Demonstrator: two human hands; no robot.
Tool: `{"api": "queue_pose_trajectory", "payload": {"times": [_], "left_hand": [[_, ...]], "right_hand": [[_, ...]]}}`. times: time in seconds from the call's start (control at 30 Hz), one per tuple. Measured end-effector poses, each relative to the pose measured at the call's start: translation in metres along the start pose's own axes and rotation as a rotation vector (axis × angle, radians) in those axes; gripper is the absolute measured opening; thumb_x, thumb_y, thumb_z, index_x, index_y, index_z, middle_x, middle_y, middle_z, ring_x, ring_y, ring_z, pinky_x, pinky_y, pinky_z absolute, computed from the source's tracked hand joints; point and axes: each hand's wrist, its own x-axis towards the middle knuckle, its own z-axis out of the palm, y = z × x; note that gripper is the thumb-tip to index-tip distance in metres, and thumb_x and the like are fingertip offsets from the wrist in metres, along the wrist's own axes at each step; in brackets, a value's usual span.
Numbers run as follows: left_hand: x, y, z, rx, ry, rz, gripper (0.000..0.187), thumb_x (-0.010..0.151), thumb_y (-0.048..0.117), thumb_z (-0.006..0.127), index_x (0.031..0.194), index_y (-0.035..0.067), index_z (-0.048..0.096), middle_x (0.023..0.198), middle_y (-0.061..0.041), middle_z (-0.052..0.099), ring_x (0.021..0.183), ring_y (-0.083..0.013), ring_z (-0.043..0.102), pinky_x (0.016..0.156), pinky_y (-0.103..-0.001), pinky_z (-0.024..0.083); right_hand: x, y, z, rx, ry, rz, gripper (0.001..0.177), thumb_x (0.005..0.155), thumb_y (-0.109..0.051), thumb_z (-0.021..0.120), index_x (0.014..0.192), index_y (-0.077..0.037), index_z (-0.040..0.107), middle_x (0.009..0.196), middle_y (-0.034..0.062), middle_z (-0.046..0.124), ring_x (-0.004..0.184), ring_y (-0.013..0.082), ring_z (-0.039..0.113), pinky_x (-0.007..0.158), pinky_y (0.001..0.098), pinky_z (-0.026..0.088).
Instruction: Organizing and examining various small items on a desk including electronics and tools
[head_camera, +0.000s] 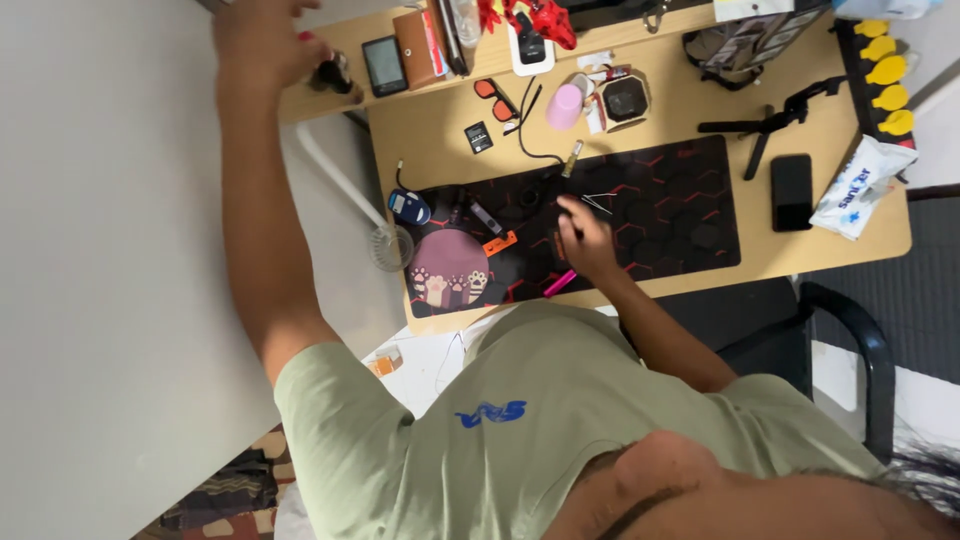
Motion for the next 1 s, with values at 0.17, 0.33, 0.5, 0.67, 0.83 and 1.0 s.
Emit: {"api": "queue_pose_trajectory", "payload": {"times": [0.17, 0.33, 0.5, 0.67, 0.83, 1.0], "left_hand": [[-0.068, 0.076, -0.065, -0.145, 0.864, 0.084, 0.022, 0.079, 0.004, 0.08, 0.089, 0.005, 0.061, 0.08, -0.01, 0.063, 0.068, -0.0322, 0.054, 0.062, -0.04, 0.041], [-0.13, 0.164, 0.059, -0.498, 1.222, 0.086, 0.022, 0.099, 0.005, 0.068, 0.121, 0.003, 0.064, 0.109, -0.01, 0.07, 0.093, -0.0266, 0.069, 0.085, -0.038, 0.056], [-0.182, 0.227, 0.186, -0.769, 1.041, -0.058, 0.028, 0.094, 0.002, 0.068, 0.122, -0.001, 0.063, 0.103, -0.016, 0.073, 0.087, -0.0256, 0.071, 0.084, -0.036, 0.058], [-0.206, 0.246, 0.307, -1.431, 0.392, -0.462, 0.038, 0.091, 0.011, 0.078, 0.125, 0.001, 0.066, 0.086, -0.016, 0.071, 0.076, -0.026, 0.071, 0.074, -0.043, 0.059], [-0.175, 0.27, 0.278, -2.05, 0.0, -0.883, 0.07, 0.101, 0.034, 0.071, 0.156, 0.014, 0.034, 0.147, -0.026, 0.044, 0.126, -0.0445, 0.055, 0.088, -0.055, 0.057], [-0.148, 0.293, 0.274, -1.946, -0.014, -0.789, 0.038, 0.102, 0.025, 0.066, 0.137, 0.011, 0.063, 0.127, -0.016, 0.061, 0.11, -0.0322, 0.062, 0.082, -0.054, 0.061]], "right_hand": [[0.114, 0.038, -0.011, -0.469, 0.319, -0.133, 0.029, 0.092, -0.017, 0.068, 0.119, -0.006, 0.067, 0.121, 0.0221, 0.068, 0.094, 0.0439, 0.068, 0.078, 0.0501, 0.056], [0.209, 0.094, 0.007, -0.602, -0.097, 0.189, 0.069, 0.086, -0.012, 0.081, 0.149, -0.019, 0.053, 0.157, 0.0161, 0.039, 0.138, 0.0427, 0.044, 0.105, 0.0508, 0.048], [0.226, 0.133, 0.028, -0.727, -0.128, 0.127, 0.052, 0.082, -0.006, 0.077, 0.129, -0.024, 0.067, 0.124, 0.0178, 0.052, 0.112, 0.045, 0.055, 0.093, 0.0512, 0.051], [0.176, 0.092, 0.029, -0.349, 0.181, 0.254, 0.058, 0.084, -0.034, 0.088, 0.132, -0.025, 0.056, 0.127, 0.0134, 0.052, 0.117, 0.0379, 0.064, 0.1, 0.0459, 0.056], [0.083, 0.04, 0.023, 0.616, -0.076, 0.595, 0.045, 0.102, -0.031, 0.07, 0.141, -0.021, 0.051, 0.134, 0.0187, 0.049, 0.103, 0.0357, 0.069, 0.08, 0.0415, 0.066], [0.055, 0.019, -0.01, 0.777, -0.074, 0.552, 0.052, 0.102, -0.017, 0.065, 0.151, -0.015, 0.048, 0.132, 0.015, 0.048, 0.104, 0.0229, 0.066, 0.079, 0.0313, 0.068]]}}
